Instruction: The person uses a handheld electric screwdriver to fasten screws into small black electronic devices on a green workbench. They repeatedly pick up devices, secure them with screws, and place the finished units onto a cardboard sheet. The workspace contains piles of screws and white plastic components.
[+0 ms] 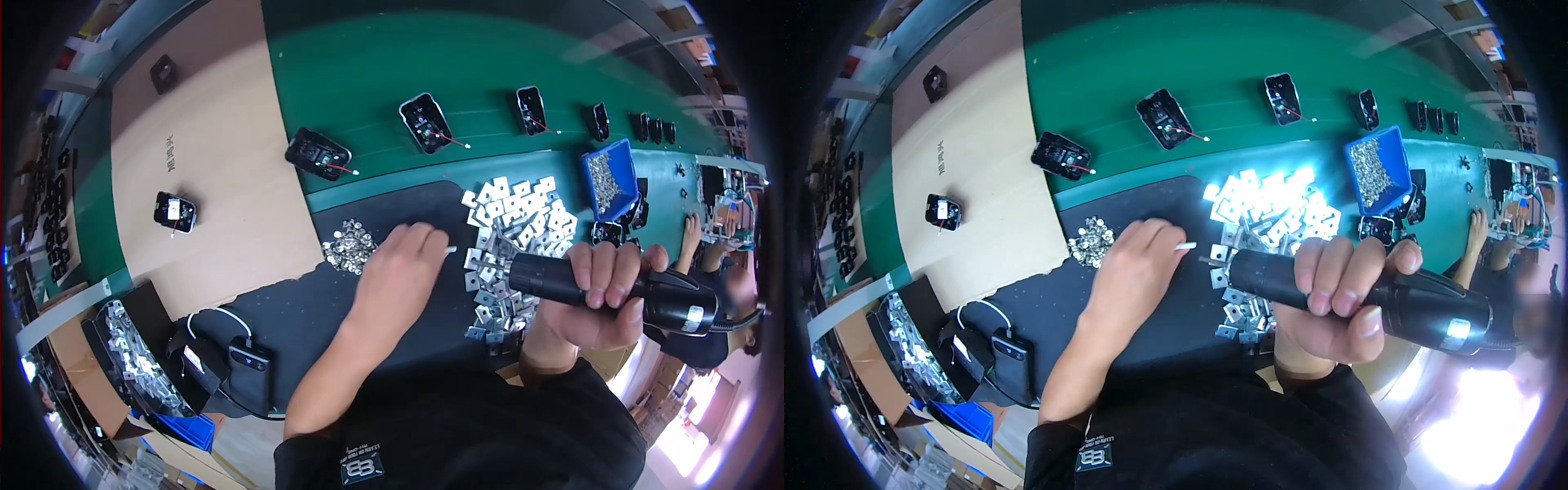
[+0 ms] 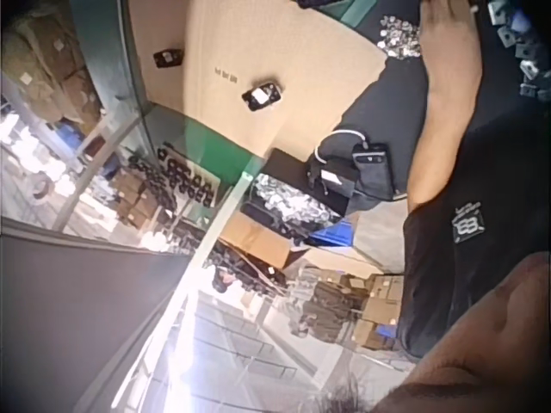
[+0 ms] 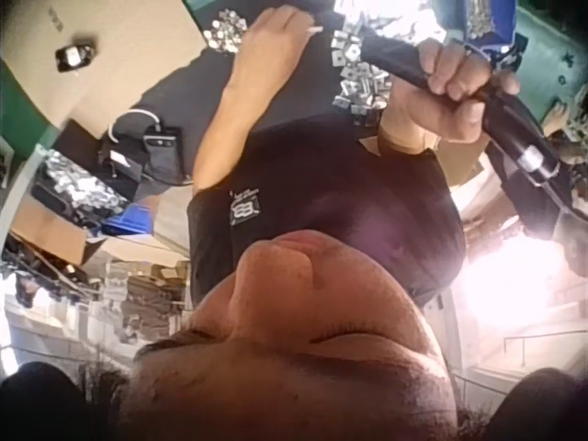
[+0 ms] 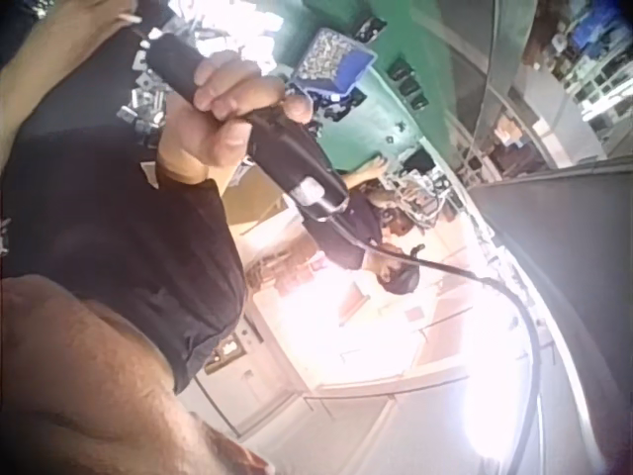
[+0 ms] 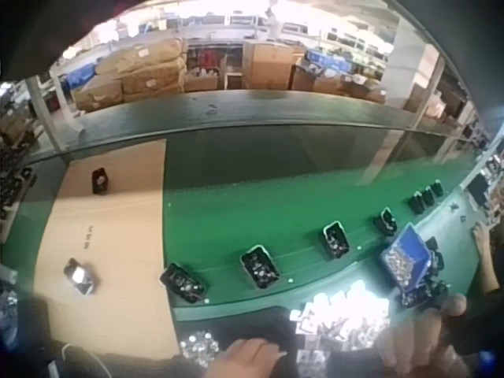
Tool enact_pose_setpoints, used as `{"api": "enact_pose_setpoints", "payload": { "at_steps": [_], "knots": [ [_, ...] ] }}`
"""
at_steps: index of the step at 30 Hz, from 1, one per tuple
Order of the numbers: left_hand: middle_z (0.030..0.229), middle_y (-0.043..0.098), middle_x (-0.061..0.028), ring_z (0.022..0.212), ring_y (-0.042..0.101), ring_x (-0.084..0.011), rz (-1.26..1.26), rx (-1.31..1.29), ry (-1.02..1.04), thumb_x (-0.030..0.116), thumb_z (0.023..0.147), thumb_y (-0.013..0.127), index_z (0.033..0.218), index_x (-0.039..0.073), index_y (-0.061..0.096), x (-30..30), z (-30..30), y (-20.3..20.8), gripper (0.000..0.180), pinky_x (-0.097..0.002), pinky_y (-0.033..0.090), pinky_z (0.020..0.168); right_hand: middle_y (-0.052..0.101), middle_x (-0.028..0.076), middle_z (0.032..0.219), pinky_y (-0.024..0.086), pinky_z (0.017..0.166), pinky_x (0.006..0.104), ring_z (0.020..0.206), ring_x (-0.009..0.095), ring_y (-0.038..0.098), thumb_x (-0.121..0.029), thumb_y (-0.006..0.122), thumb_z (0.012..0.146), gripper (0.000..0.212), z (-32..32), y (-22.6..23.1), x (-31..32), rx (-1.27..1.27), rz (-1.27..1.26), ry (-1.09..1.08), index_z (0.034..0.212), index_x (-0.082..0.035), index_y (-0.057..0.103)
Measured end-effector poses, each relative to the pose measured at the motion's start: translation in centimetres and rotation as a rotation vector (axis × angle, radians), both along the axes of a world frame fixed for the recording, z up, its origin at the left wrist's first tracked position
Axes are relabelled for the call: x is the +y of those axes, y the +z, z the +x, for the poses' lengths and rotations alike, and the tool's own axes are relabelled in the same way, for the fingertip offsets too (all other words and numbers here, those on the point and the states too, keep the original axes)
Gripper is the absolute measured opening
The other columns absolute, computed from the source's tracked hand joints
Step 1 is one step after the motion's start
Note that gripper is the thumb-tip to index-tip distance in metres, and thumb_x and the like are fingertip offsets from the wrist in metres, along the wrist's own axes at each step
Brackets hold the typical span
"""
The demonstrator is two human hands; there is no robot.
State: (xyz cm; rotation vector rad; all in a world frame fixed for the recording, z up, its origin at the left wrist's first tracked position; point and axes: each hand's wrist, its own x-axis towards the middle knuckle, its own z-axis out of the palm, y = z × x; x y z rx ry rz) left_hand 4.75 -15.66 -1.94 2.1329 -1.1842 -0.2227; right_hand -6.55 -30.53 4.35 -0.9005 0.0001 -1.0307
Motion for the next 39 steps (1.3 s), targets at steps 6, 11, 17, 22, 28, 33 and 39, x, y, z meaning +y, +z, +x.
{"api": "enact_pose_setpoints", "payload": {
  "at_steps": [6,11,17,22,28,33,39],
  "knots": [
    [0.095,0.064,-0.0121,0.084,0.062,-0.0281,-0.085,0.095,0.47,0.004,0.075,0.071,0.088,0.002,0.065,5.7,7.7,2.5,0.014,-0.0363,0.05,0.071,0.047,-0.001,0.067,0.04,0.057,0.0327,0.057,0.014,0.047,-0.015,0.068,0.082,0.048,4.8,-1.3,2.2,0.231,0.025,-0.095,0.123,-0.018,0.043],
    [0.101,0.064,-0.0113,0.093,0.061,-0.0293,-0.119,-0.228,0.413,0.007,0.073,0.074,0.082,0.003,0.068,4.5,11.7,2.3,0.012,-0.0399,0.046,0.08,0.056,0.006,0.075,0.049,0.069,0.0362,0.066,0.017,0.055,-0.003,0.066,0.081,0.048,9.5,-4.2,4.6,0.25,-0.072,-0.025,0.123,-0.005,0.041],
    [0.103,0.066,-0.0089,0.096,0.062,-0.0261,0.035,-0.206,0.421,0.013,0.074,0.075,0.086,0.007,0.069,3.0,11.9,-0.3,0.014,-0.0423,0.039,0.091,0.053,0.004,0.075,0.046,0.068,0.0377,0.067,0.016,0.053,-0.008,0.066,0.082,0.048,10.1,-5.0,5.3,0.321,-0.112,0.025,0.124,-0.009,0.043],
    [0.094,0.068,-0.007,0.087,0.063,-0.0263,-0.01,-0.194,0.507,0.014,0.075,0.075,0.093,0.006,0.068,2.0,12.1,-0.4,0.021,-0.0407,0.04,0.088,0.054,0.004,0.074,0.046,0.068,0.0377,0.065,0.016,0.053,-0.007,0.065,0.082,0.048,9.7,-4.5,5.1,0.271,-0.065,0.021,0.125,-0.009,0.041],
    [0.089,0.067,-0.0117,0.088,0.062,-0.0288,-0.168,-0.013,0.431,0.007,0.074,0.071,0.095,0.006,0.067,4.3,11.8,2.2,0.022,-0.0403,0.042,0.083,0.054,0.005,0.073,0.047,0.067,0.0396,0.064,0.017,0.054,-0.005,0.063,0.082,0.046,10.4,-4.6,5.8,0.271,-0.123,0.006,0.123,-0.007,0.041],
    [0.088,0.066,-0.0088,0.085,0.06,-0.0281,-0.017,0.067,0.291,0.006,0.07,0.073,0.094,0.007,0.068,9.0,3.6,5.6,0.025,-0.0379,0.043,0.082,0.058,0.009,0.075,0.05,0.067,0.0344,0.066,0.017,0.057,0.002,0.063,0.081,0.049,9.7,-4.5,4.8,0.15,-0.036,0.012,0.123,-0.003,0.039],
    [0.102,0.067,-0.0084,0.096,0.059,-0.0267,0.02,0.241,0.207,0.007,0.066,0.076,0.098,0.006,0.068,10.7,-2.5,1.7,0.033,-0.0365,0.04,0.089,0.051,0.002,0.074,0.044,0.066,0.0365,0.062,0.015,0.05,-0.014,0.064,0.085,0.05,6.8,-1.0,4.6,0.084,0.008,0.061,0.128,-0.014,0.037]
  ]
}}
